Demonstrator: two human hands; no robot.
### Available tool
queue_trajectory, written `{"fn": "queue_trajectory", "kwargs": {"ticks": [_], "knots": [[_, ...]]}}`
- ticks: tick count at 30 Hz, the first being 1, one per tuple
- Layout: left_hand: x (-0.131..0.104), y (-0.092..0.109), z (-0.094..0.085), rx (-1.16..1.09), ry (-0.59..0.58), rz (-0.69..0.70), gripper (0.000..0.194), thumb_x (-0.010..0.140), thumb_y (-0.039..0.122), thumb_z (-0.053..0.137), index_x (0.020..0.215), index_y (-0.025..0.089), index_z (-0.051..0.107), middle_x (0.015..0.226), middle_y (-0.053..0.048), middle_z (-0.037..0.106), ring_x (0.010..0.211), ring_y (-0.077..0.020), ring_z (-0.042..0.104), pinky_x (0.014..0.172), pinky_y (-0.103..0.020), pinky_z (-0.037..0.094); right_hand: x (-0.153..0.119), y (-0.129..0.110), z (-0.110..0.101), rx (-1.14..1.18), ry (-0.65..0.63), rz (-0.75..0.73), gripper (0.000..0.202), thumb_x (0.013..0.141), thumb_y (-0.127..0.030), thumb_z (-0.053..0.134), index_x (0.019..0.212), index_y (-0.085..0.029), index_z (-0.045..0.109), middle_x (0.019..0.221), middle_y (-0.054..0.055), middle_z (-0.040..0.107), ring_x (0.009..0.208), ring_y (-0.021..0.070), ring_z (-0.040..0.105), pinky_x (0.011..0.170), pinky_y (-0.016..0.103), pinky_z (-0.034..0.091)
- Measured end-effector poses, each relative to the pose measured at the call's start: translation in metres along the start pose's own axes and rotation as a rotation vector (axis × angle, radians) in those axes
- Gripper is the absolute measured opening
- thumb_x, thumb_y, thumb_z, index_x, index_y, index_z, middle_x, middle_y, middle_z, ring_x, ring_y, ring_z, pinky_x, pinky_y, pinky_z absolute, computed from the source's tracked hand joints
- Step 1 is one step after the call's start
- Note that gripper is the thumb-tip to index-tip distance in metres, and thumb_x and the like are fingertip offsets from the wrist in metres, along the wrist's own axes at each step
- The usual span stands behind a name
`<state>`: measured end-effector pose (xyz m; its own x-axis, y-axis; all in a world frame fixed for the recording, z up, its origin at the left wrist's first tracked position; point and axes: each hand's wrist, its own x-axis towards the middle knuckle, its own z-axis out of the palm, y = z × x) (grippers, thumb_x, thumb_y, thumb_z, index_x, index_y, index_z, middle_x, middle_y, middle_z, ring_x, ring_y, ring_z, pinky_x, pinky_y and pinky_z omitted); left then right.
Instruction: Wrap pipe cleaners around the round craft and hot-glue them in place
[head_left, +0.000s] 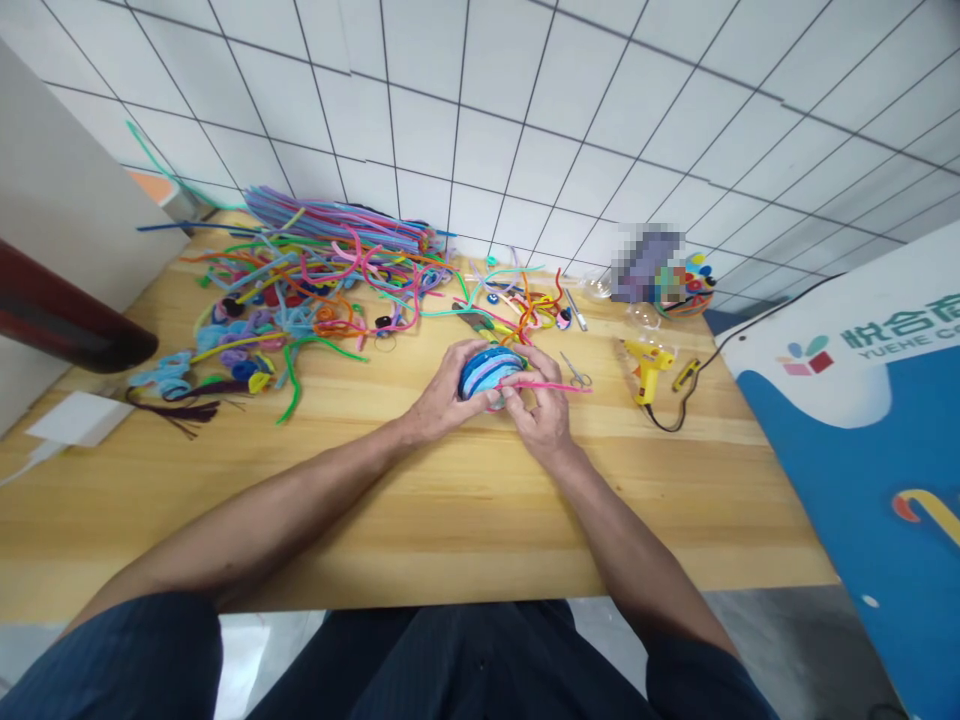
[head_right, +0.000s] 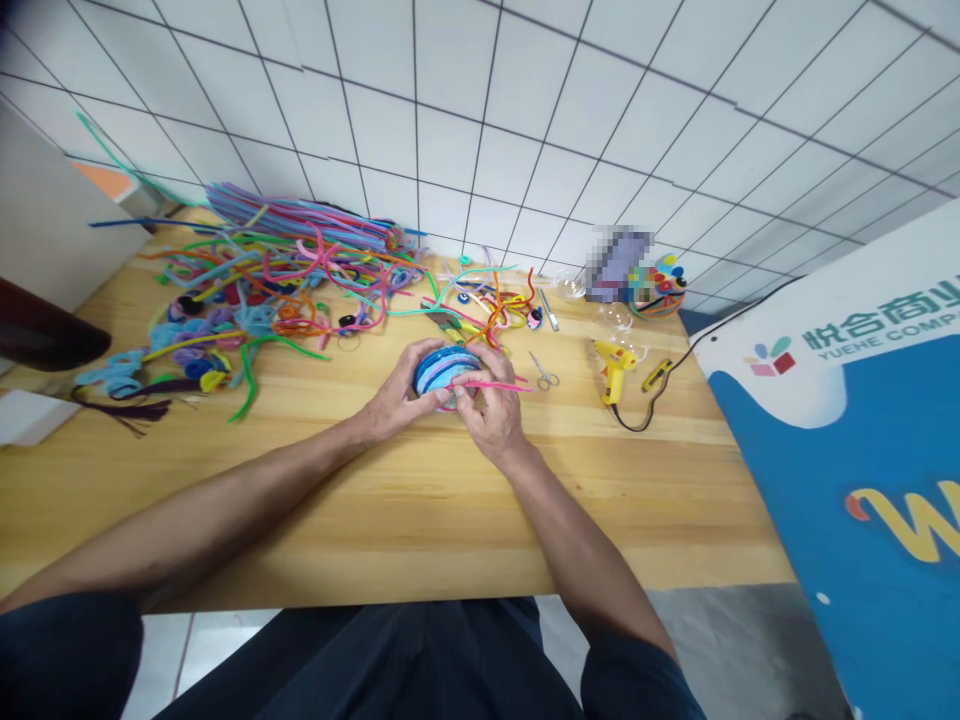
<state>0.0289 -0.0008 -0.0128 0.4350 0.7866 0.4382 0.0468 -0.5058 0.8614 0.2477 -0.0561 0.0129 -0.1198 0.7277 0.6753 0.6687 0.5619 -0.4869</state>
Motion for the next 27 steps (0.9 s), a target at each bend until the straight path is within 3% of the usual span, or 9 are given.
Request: {"fn": "queue_trajectory", "kwargs": {"ticks": [6, 11, 14, 17, 20, 23, 27], "knots": [[0.000, 0.003, -0.001, -0.044, -0.039, -0.031, 0.082, 0.104, 0.070, 0.077, 0.165, 0.023, 0.048, 0.169, -0.019, 0.054, 0.164, -0.0379, 0.055, 0.140, -0.059, 0.047, 0.003, -0.003, -0.001, 0.053, 0.037, -0.004, 0.010, 0.107, -0.031, 0.070, 0.115, -0.028, 0.075, 0.153, 0.013, 0.075, 0.146, 0.0356, 0.069, 0.125, 0.063, 0.056], [0.001, -0.001, 0.001, -0.068, 0.021, -0.110, 0.082, 0.101, 0.068, 0.079, 0.163, 0.025, 0.048, 0.169, -0.018, 0.057, 0.161, -0.0383, 0.057, 0.140, -0.062, 0.046, 0.019, 0.002, -0.020, -0.023, 0.052, 0.049, 0.020, 0.104, -0.029, 0.069, 0.123, -0.029, 0.074, 0.146, 0.012, 0.079, 0.143, 0.0329, 0.071, 0.124, 0.058, 0.058], [0.001, -0.004, 0.003, -0.080, 0.068, -0.141, 0.084, 0.098, 0.068, 0.082, 0.161, 0.025, 0.048, 0.167, -0.017, 0.059, 0.160, -0.0383, 0.059, 0.140, -0.063, 0.046, 0.033, 0.022, -0.048, -0.091, 0.143, 0.216, 0.020, 0.100, -0.029, 0.068, 0.118, -0.028, 0.075, 0.138, 0.011, 0.082, 0.138, 0.0315, 0.072, 0.125, 0.055, 0.056], [0.002, -0.004, 0.003, -0.086, 0.058, -0.167, 0.086, 0.097, 0.068, 0.082, 0.161, 0.023, 0.046, 0.166, -0.019, 0.057, 0.159, -0.0388, 0.059, 0.138, -0.064, 0.047, 0.036, 0.051, -0.089, -0.159, 0.308, 0.509, 0.026, 0.094, -0.033, 0.070, 0.118, -0.024, 0.074, 0.125, 0.011, 0.083, 0.123, 0.0304, 0.075, 0.119, 0.053, 0.058], [0.002, -0.003, 0.005, -0.074, 0.037, -0.173, 0.086, 0.097, 0.068, 0.081, 0.161, 0.023, 0.045, 0.165, -0.019, 0.058, 0.159, -0.0391, 0.060, 0.137, -0.064, 0.048, 0.024, 0.077, -0.128, -0.371, 0.453, 0.779, 0.043, 0.089, -0.031, 0.073, 0.130, -0.018, 0.069, 0.140, 0.018, 0.076, 0.134, 0.0319, 0.070, 0.126, 0.051, 0.052], [0.003, -0.002, 0.005, -0.048, 0.027, -0.154, 0.084, 0.097, 0.067, 0.082, 0.160, 0.024, 0.045, 0.166, -0.019, 0.058, 0.159, -0.0393, 0.059, 0.137, -0.064, 0.048, 0.009, 0.094, -0.147, -0.454, 0.437, 0.951, 0.059, 0.086, -0.031, 0.077, 0.140, -0.013, 0.063, 0.153, 0.027, 0.069, 0.145, 0.0360, 0.065, 0.128, 0.050, 0.050], [0.003, 0.000, 0.005, -0.015, 0.023, -0.128, 0.082, 0.097, 0.063, 0.083, 0.159, 0.024, 0.046, 0.166, -0.017, 0.058, 0.159, -0.0383, 0.059, 0.137, -0.062, 0.048, 0.003, 0.111, -0.144, -0.398, 0.305, 1.071, 0.045, 0.082, -0.032, 0.082, 0.122, -0.015, 0.072, 0.131, 0.026, 0.081, 0.126, 0.0391, 0.076, 0.113, 0.049, 0.058]]}}
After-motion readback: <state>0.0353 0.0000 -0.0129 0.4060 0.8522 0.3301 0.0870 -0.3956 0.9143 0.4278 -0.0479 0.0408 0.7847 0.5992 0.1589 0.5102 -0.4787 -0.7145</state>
